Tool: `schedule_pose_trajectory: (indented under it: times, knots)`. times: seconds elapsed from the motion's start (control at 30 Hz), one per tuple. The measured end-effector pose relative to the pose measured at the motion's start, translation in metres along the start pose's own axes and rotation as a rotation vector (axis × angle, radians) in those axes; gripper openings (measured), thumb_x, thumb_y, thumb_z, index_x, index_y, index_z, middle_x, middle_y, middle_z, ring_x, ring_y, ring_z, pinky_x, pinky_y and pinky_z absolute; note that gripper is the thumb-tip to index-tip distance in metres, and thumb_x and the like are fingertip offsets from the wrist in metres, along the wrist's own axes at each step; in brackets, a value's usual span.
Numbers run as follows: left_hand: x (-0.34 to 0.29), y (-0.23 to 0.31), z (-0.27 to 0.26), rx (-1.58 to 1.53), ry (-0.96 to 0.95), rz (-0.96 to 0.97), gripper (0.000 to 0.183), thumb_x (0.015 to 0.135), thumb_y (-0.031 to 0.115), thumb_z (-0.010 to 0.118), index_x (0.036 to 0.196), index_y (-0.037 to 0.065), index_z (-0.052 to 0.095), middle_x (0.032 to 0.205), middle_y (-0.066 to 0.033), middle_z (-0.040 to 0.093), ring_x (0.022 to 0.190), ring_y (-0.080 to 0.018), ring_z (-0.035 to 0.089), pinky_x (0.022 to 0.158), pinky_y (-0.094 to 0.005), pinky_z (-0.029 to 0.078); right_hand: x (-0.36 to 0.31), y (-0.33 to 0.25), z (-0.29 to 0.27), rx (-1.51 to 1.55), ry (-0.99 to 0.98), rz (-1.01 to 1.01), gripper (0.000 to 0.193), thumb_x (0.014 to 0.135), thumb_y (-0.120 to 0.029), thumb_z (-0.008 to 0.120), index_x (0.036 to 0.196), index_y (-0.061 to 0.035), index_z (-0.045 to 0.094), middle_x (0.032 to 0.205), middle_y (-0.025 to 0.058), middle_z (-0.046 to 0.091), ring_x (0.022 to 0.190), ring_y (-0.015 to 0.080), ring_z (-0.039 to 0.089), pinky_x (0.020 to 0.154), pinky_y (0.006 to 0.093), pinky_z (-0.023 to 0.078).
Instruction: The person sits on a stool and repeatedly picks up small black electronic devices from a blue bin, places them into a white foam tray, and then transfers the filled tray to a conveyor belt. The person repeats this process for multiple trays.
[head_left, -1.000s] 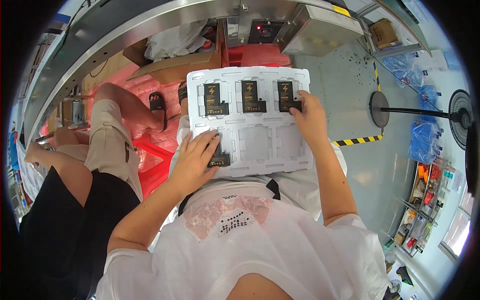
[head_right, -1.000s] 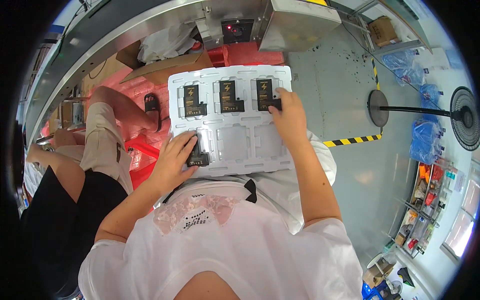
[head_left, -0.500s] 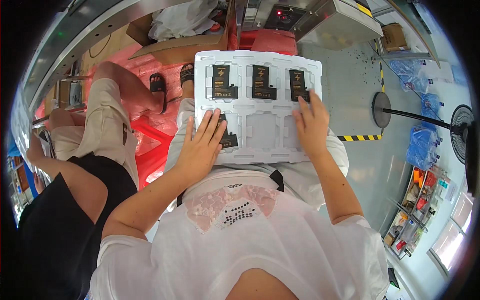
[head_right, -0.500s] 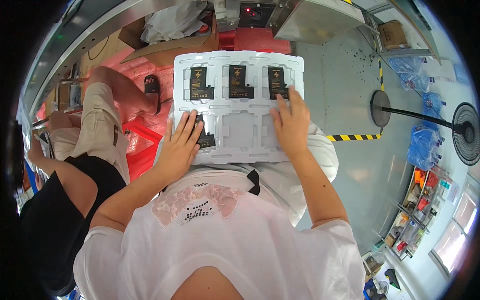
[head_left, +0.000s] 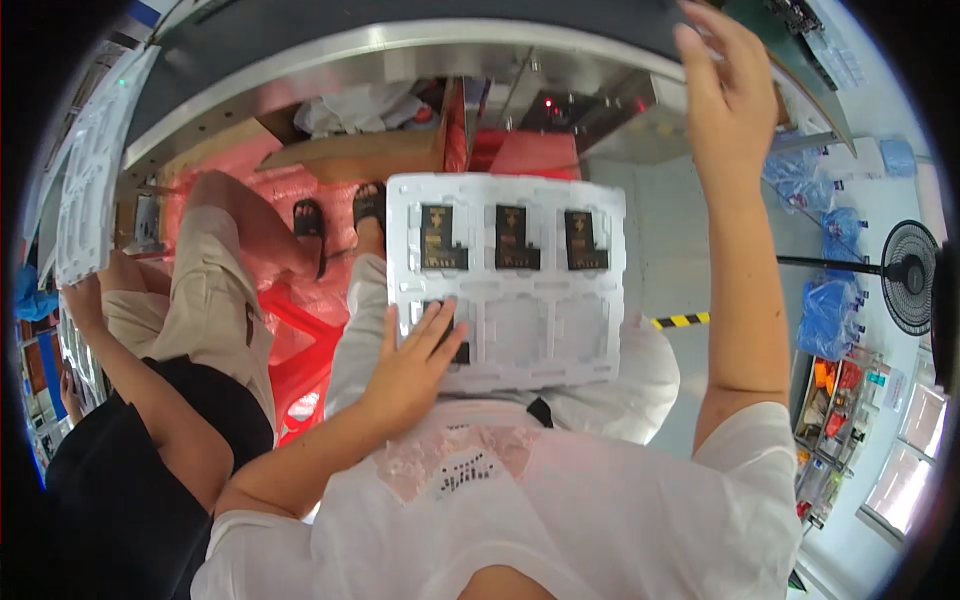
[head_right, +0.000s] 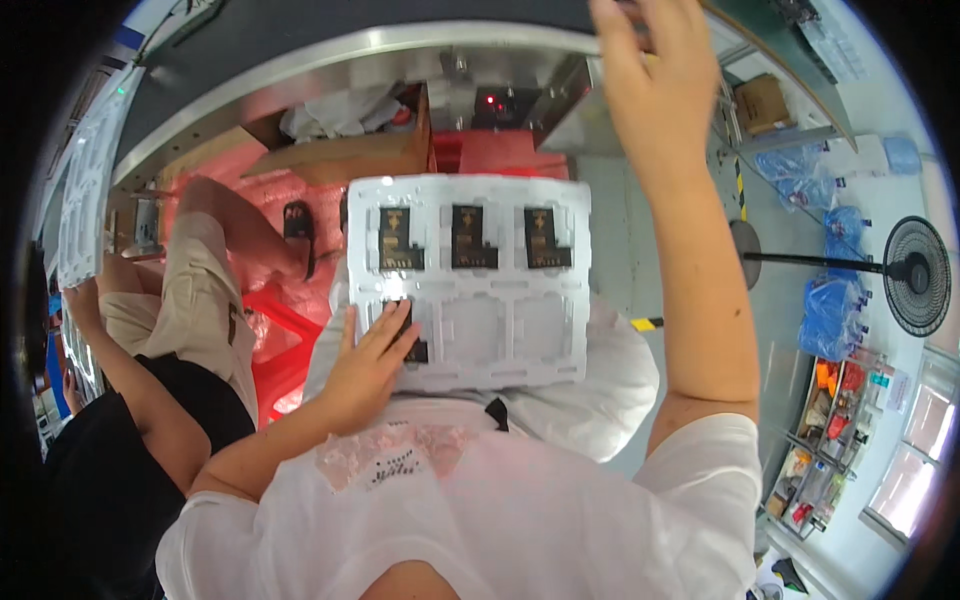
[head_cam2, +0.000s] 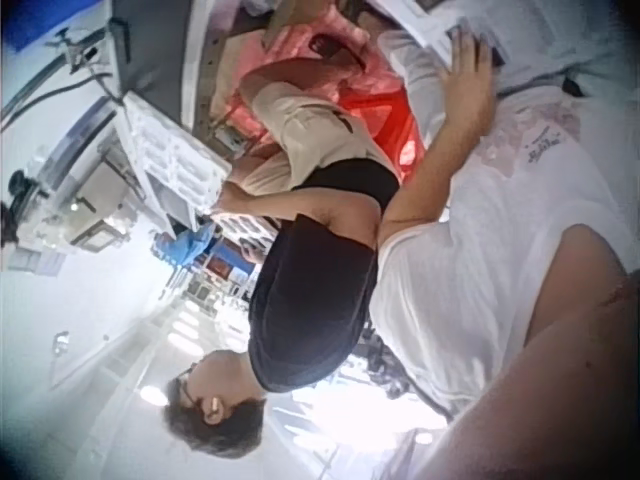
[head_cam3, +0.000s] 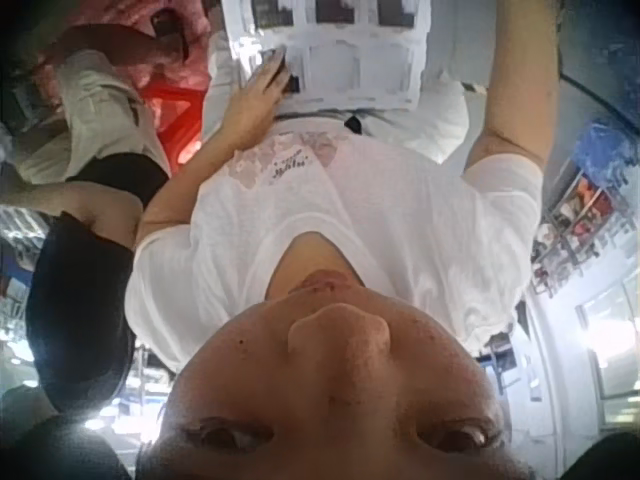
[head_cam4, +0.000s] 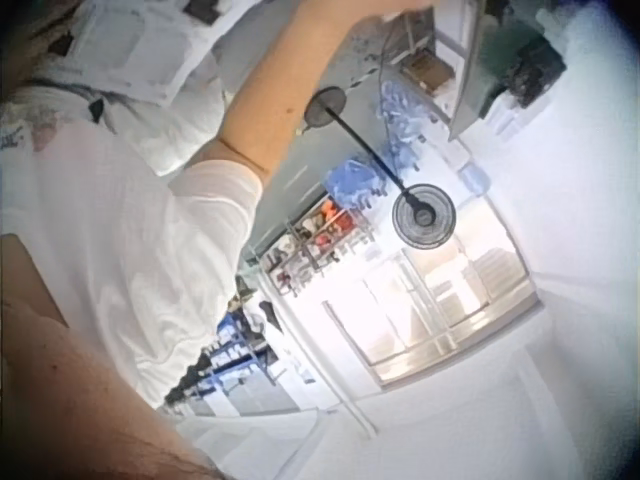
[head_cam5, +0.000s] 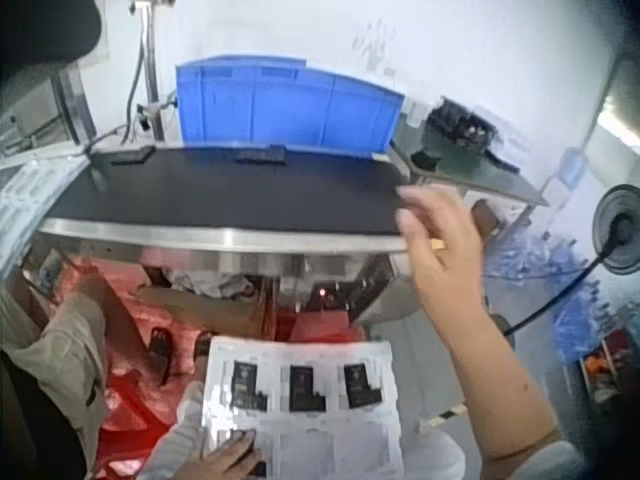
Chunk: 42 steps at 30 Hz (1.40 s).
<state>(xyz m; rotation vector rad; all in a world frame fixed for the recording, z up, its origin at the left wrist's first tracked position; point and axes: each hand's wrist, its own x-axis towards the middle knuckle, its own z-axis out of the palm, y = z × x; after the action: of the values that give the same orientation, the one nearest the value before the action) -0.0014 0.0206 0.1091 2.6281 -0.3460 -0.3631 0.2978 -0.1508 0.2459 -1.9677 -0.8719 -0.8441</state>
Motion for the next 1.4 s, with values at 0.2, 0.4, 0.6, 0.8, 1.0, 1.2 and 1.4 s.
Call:
schedule_pose_trajectory:
  times: [0.2, 0.4, 0.6, 0.8, 1.0, 1.2, 1.4]
  knots:
    - [0.045, -0.005, -0.083, -0.212, 0.533, 0.092, 0.046, 0.080, 0.001, 0.058, 0.125, 0.003, 0.051, 0.133, -0.0163, 0.044, 0.124, -0.0350, 0.040, 0.106, -0.0490, 0.026, 0.094, 0.042, 0.082, -0.225, -0.500, -0.103, 0.042, 0.081, -0.016, 0.060, 0.120, -0.0022, 0.055, 0.133, 0.0194, 0.044, 0.122, 0.0353, 0.042, 0.100, 0.0421, 0.036]
    - [0.144, -0.068, -0.203, 0.112, 1.261, 0.213, 0.033, 0.084, 0.012, 0.061, 0.115, 0.003, 0.057, 0.119, -0.0170, 0.055, 0.111, -0.0336, 0.051, 0.093, -0.0417, 0.040, 0.163, 0.063, 0.119, -0.567, -1.219, 0.145, 0.046, 0.074, -0.016, 0.067, 0.116, 0.0002, 0.058, 0.116, 0.0207, 0.060, 0.109, 0.0338, 0.055, 0.095, 0.0402, 0.043]
    - [0.227, -0.106, -0.283, 0.465, 1.123, -0.587, 0.059, 0.074, 0.046, 0.066, 0.111, 0.001, 0.061, 0.117, -0.0237, 0.058, 0.107, -0.0354, 0.057, 0.089, -0.0439, 0.045, 0.147, 0.039, 0.061, -0.860, -0.804, -0.014, 0.023, 0.070, -0.016, 0.069, 0.087, -0.0011, 0.070, 0.087, 0.0202, 0.066, 0.086, 0.0350, 0.064, 0.081, 0.0385, 0.050]
    - [0.239, -0.101, -0.282, 0.327, 0.790, -0.578, 0.050, 0.076, 0.044, 0.063, 0.094, -0.003, 0.066, 0.094, -0.0229, 0.066, 0.089, -0.0338, 0.065, 0.076, -0.0438, 0.051, 0.033, 0.002, -0.033, -0.433, -0.537, -0.016, 0.026, 0.087, -0.025, 0.063, 0.089, 0.0005, 0.064, 0.080, 0.0063, 0.060, 0.070, 0.0112, 0.051, 0.065, 0.0266, 0.042]
    - [0.163, -0.005, -0.179, -0.085, 0.755, 0.223, 0.055, 0.076, 0.029, 0.072, 0.120, 0.001, 0.055, 0.119, -0.0148, 0.057, 0.111, -0.0303, 0.053, 0.095, -0.0408, 0.039, -0.167, -0.057, -0.117, 0.081, -0.735, 1.046, 0.036, 0.088, -0.028, 0.059, 0.074, 0.0033, 0.051, 0.067, 0.0153, 0.050, 0.060, 0.0273, 0.044, 0.059, 0.0350, 0.039]
    - [0.059, 0.038, -0.036, -0.068, 0.221, 0.228, 0.082, 0.068, 0.026, 0.076, 0.134, -0.002, 0.036, 0.132, -0.0196, 0.042, 0.120, -0.0361, 0.041, 0.101, -0.0442, 0.032, -0.286, -0.069, -0.102, -0.178, -0.819, 1.031, 0.038, 0.088, -0.035, 0.058, 0.072, -0.0011, 0.056, 0.070, 0.0118, 0.059, 0.066, 0.0248, 0.056, 0.061, 0.0366, 0.043]
    - [0.057, 0.032, 0.025, 0.046, 0.171, 0.304, 0.077, 0.070, 0.020, 0.073, 0.134, -0.003, 0.035, 0.137, -0.0205, 0.038, 0.123, -0.0373, 0.038, 0.105, -0.0467, 0.029, -0.254, -0.071, -0.099, -0.477, -1.045, 0.862, 0.037, 0.085, -0.038, 0.058, 0.079, -0.0020, 0.061, 0.081, 0.0148, 0.063, 0.077, 0.0312, 0.061, 0.066, 0.0439, 0.047]
